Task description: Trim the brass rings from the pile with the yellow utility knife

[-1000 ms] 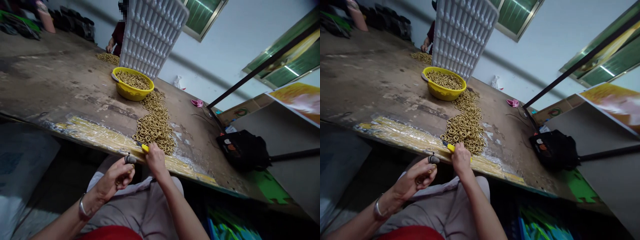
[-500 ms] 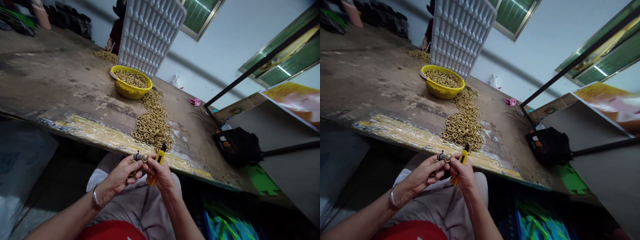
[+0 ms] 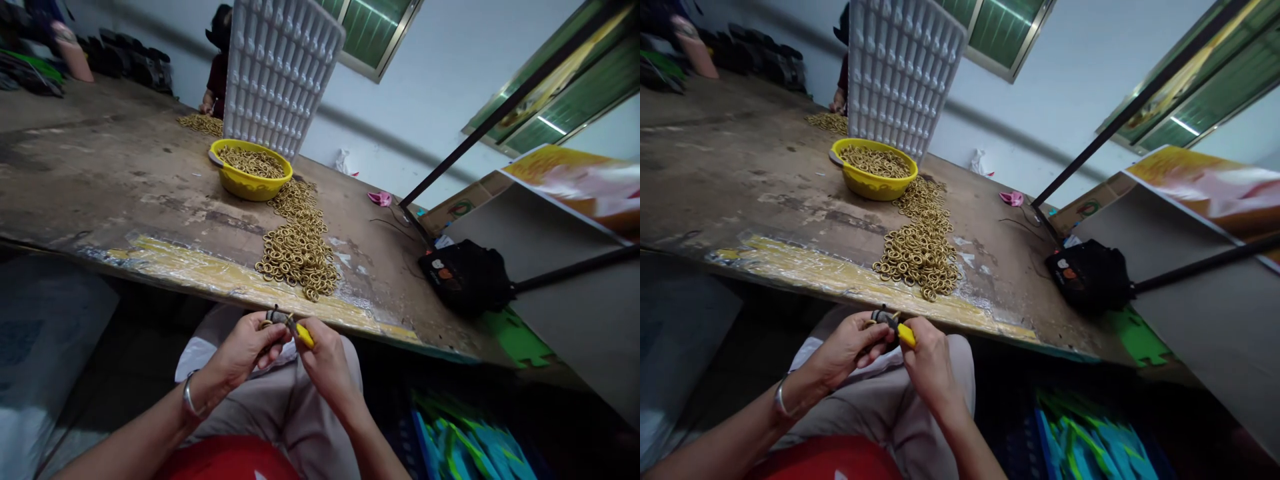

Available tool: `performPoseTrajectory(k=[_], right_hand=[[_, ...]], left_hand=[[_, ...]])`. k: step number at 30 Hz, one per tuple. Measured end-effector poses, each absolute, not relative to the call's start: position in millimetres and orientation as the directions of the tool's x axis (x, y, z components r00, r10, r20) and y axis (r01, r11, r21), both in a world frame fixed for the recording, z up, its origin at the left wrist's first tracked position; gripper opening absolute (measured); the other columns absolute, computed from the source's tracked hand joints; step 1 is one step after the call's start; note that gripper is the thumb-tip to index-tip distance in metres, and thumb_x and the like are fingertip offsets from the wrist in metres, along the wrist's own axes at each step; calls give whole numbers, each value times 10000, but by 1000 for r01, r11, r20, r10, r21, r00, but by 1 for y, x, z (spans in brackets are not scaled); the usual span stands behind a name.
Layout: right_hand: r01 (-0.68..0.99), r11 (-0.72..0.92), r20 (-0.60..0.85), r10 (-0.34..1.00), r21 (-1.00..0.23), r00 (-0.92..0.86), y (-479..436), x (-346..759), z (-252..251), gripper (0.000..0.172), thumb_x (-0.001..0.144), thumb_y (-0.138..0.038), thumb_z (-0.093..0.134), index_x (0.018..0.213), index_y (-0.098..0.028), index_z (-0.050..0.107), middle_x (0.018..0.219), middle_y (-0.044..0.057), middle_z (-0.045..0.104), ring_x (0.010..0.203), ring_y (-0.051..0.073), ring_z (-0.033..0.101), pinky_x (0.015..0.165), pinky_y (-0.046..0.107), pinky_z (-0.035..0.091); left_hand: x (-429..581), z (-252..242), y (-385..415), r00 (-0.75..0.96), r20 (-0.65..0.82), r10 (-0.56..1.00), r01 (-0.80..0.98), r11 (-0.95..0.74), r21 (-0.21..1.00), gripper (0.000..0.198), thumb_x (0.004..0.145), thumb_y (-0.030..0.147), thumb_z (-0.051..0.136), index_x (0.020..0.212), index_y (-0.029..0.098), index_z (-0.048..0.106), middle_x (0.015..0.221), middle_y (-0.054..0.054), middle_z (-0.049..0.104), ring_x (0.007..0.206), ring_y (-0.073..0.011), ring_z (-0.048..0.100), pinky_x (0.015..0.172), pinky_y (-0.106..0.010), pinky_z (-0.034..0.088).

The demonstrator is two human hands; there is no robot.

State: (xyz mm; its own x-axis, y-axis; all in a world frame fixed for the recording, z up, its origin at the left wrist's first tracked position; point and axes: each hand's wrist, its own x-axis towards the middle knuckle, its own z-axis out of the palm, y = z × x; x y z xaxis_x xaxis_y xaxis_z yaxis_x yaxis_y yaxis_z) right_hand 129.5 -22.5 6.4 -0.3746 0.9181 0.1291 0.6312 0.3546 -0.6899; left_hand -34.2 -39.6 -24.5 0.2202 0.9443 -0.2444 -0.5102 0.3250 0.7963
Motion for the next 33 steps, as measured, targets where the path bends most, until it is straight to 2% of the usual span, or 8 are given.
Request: performPoseTrajectory(k=[5, 11, 15, 17, 22, 26, 28, 33], right_hand=[[830, 409, 114, 911, -379, -397, -25, 130, 10, 259, 756, -3, 493, 865, -196, 626, 842, 43, 662, 749, 178, 608, 645, 253, 367], [899, 412, 121, 910, -146, -397, -17, 133, -1, 220, 847, -16, 473, 887, -192, 599, 835, 53, 656, 687, 165, 593, 601, 267, 311], [979, 204, 70, 977, -26, -201, 9, 158, -12, 211, 846, -10, 482, 877, -180, 602, 784, 62, 664, 647, 172, 586, 574, 279, 273], [988, 144, 104, 985, -48, -139, 24, 170, -15, 153, 870, -64, 502, 887, -173, 607, 776, 67, 664, 666, 187, 592, 584, 279, 278], [948, 262, 235, 947, -178, -217, 52, 170, -24, 139, 919, -216, 522, 802, -181, 587, 792, 48, 643, 700, 178, 579, 620, 266, 308], [964, 188, 215, 966, -188, -146, 61, 160, -35, 178, 907, -315, 572, 795, -179, 600, 751, 38, 632, 663, 171, 559, 593, 266, 289], [963, 201, 177, 969, -177, -169, 63, 160, -40, 167, 886, -325, 604, 800, -182, 608, 767, 40, 637, 671, 170, 560, 593, 264, 291], [924, 305, 177, 947, -231, -269, 65, 167, -45, 132, 889, -244, 552, 780, -188, 599, 823, 45, 631, 698, 160, 548, 624, 256, 324]], left_hand=[[-30, -21, -39, 226, -246, 942, -441, 324, 837, 359, 747, 456, 744, 733, 113, 639, 468, 30, 538, 332, -36, 372, 315, -147, 244], [-32, -24, -38, 184, -260, 948, -342, 310, 887, 334, 772, 446, 718, 718, 134, 614, 454, 33, 544, 319, -46, 383, 319, -155, 286], [-40, -17, -40, 227, -286, 931, -264, 341, 902, 300, 789, 406, 687, 687, 135, 608, 460, 25, 542, 331, -44, 375, 327, -152, 279], [-44, -14, -41, 265, -297, 918, -258, 364, 895, 301, 779, 410, 691, 698, 131, 613, 468, 27, 536, 342, -38, 356, 330, -148, 260], [-42, -27, -35, 256, -338, 906, -348, 412, 842, 344, 723, 441, 742, 755, 131, 595, 480, 59, 483, 378, -32, 329, 340, -136, 223], [-43, -40, -28, 218, -295, 930, -450, 364, 816, 321, 743, 400, 746, 816, 140, 571, 648, 4, 597, 416, -32, 380, 344, -135, 229], [-46, -40, -27, 226, -295, 928, -514, 371, 773, 311, 758, 382, 735, 860, 153, 552, 752, -23, 639, 427, -30, 406, 345, -134, 216], [-51, -36, -23, 369, -303, 879, -603, 474, 641, 269, 805, 374, 676, 872, 142, 557, 780, -45, 634, 459, -43, 447, 353, -138, 214]])
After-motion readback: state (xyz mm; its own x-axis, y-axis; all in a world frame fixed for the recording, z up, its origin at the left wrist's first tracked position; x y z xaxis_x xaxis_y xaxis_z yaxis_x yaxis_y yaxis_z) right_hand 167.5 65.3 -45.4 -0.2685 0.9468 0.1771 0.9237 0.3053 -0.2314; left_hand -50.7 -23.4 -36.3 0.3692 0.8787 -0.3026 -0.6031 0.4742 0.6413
